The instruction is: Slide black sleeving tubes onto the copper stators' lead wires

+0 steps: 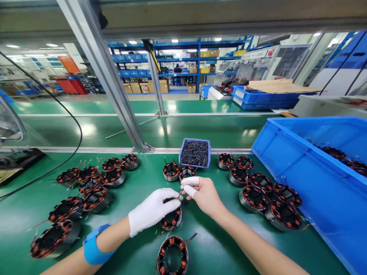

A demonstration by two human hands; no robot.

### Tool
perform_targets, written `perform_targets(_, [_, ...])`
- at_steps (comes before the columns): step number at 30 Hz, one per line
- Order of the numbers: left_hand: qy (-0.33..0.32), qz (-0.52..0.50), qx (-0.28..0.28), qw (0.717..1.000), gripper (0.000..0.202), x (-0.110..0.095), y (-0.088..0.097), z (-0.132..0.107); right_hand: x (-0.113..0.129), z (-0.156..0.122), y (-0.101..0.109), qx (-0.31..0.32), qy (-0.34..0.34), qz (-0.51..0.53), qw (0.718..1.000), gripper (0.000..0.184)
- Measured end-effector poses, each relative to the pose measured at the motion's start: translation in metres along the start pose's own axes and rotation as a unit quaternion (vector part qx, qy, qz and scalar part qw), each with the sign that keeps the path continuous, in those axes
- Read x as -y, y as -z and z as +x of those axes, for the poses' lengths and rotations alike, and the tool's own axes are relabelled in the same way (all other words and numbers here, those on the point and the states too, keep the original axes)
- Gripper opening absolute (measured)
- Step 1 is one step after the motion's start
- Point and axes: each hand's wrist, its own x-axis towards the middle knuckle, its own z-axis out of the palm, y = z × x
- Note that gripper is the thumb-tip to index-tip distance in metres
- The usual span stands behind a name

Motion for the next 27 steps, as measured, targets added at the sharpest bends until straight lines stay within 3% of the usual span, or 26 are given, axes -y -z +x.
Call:
perform_targets(18, [-0.003,-0.019,0.005,1.0,0.019,0.006,-0.004,-0.002,0.002,0.0,-0.002,-0.011,0.005,-0.013,1.0,0.023])
perform_targets(27, [-0.018,-0.013,0.005,1.0,0.016,0.005,-0.005,-0.001,-0.014,-0.003,-0.008,-0.015,0.074,-0.166,0.983,0.022])
